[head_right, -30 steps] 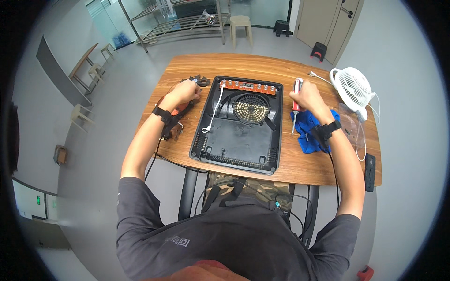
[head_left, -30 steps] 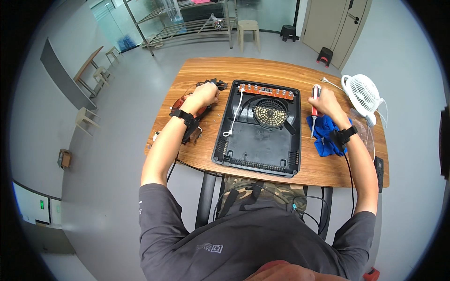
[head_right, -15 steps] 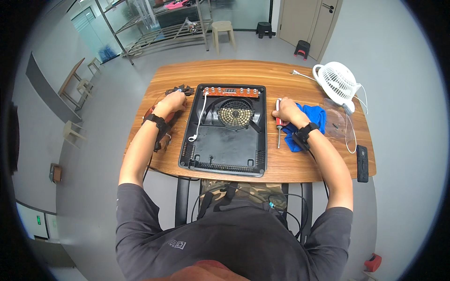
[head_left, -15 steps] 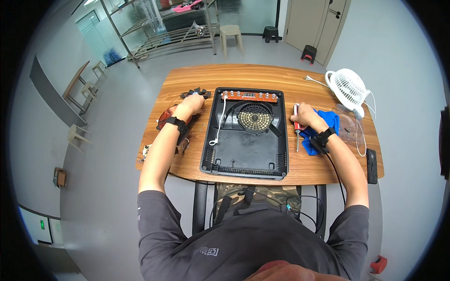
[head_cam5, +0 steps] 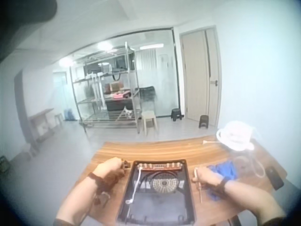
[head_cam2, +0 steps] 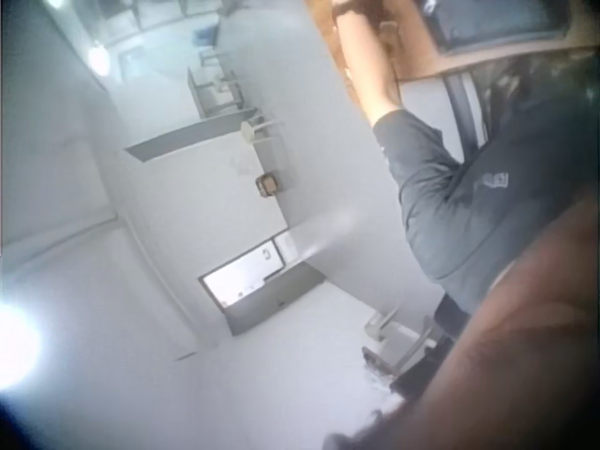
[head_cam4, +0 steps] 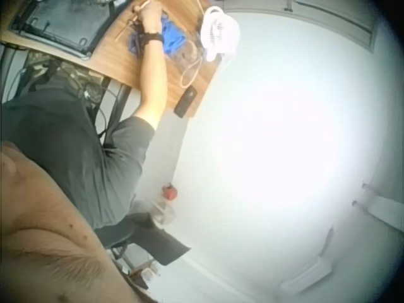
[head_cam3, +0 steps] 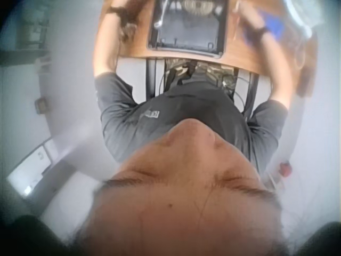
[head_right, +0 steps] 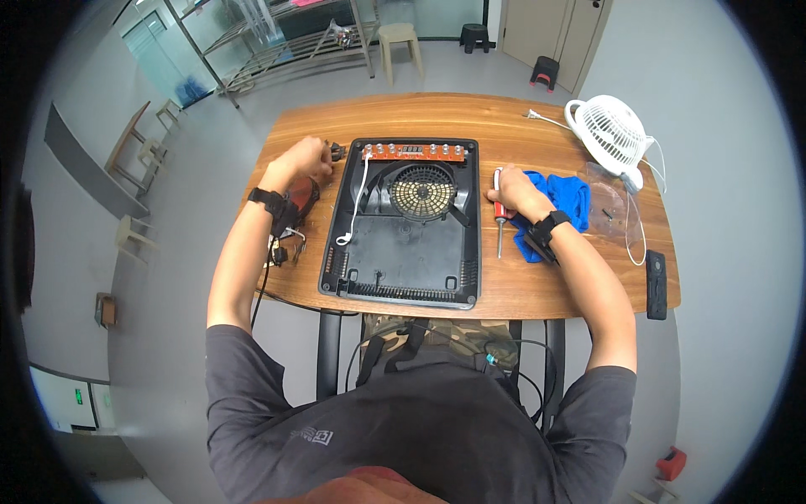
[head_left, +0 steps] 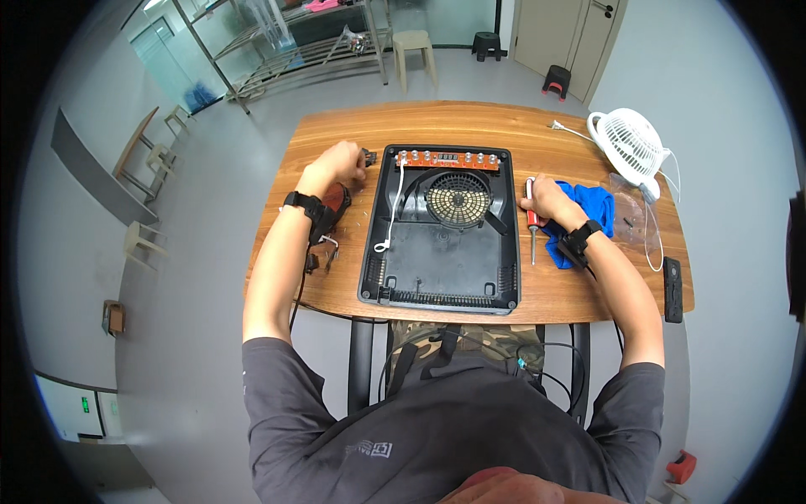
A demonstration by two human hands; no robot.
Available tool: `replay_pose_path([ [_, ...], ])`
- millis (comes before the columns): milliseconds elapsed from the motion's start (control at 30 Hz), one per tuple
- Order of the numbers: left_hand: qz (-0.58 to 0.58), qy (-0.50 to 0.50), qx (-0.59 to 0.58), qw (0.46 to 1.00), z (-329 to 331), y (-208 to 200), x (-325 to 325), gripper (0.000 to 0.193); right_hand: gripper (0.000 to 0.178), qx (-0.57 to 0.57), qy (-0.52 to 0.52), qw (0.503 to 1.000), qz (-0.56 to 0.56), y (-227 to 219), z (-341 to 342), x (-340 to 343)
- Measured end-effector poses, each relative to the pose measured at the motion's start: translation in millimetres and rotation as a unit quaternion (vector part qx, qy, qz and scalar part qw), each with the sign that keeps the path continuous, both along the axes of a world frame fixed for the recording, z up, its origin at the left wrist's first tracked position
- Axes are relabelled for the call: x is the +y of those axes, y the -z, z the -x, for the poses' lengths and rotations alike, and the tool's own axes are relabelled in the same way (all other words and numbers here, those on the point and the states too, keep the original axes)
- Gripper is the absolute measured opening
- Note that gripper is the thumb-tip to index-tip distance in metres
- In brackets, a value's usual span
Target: The person disassembles a black electronic device using a screwdriver, cleans the interior with a blue cloth, and reassembles the unit by placing the fan and circuit board back into the casing and securing screws.
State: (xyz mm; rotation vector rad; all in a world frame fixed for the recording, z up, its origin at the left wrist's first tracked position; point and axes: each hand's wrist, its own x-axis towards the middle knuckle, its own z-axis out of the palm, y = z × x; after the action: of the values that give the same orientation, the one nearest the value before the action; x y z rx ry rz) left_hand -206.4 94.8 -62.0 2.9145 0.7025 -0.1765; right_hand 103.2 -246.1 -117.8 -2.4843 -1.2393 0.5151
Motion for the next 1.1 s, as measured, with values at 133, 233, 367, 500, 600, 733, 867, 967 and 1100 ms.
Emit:
replay_pose_path([
  [133, 0.003, 0.034, -0.089, 0.995, -15.5, -5.7, -10.4, 0.027, 0.06, 0.001, 0.014, 1.0, 0.017, -8.7, 6.6, -0.6],
  [233, -0.003, 0.105, -0.121, 0.987, -29.7, -6.7, -32.1, 0.034, 0.061, 0.053, 0.014, 0.997, 0.056, -25.8, 10.5, 1.0],
  [367, -0.015, 0.139, -0.141, 0.98, -40.3, 7.3, -35.1, 0.037, 0.051, 0.022, 0.04, 0.994, 0.098, -56.8, 18.0, 4.7],
  [500, -0.015, 0.13, -0.17, 0.977, -47.8, 12.9, -34.6, 0.039, 0.053, -0.109, -0.012, 0.991, 0.079, -69.9, -4.5, 21.9],
  [600, -0.005, 0.132, -0.163, 0.978, -54.5, 15.4, -34.0, 0.043, 0.049, -0.198, -0.067, 0.978, 0.011, -74.7, 1.3, 46.9],
  [733, -0.024, 0.125, -0.146, 0.981, -59.9, 17.1, -37.4, 0.044, 0.048, -0.209, -0.125, 0.97, 0.018, -76.1, 37.2, 75.4],
  [867, -0.034, 0.107, -0.118, 0.987, -66.3, 14.0, -44.1, 0.042, 0.045, -0.2, -0.153, 0.968, 0.012, -51.4, 39.8, 92.0],
  [967, -0.026, 0.103, -0.112, 0.988, -66.1, 9.7, -44.3, 0.039, 0.043, -0.193, -0.155, 0.969, 0.011, -47.3, 37.3, 99.3],
  [1100, -0.037, 0.115, -0.12, 0.985, -67.0, 4.7, -38.9, 0.038, 0.039, -0.218, -0.153, 0.964, -0.023, -44.4, 35.8, 99.7],
])
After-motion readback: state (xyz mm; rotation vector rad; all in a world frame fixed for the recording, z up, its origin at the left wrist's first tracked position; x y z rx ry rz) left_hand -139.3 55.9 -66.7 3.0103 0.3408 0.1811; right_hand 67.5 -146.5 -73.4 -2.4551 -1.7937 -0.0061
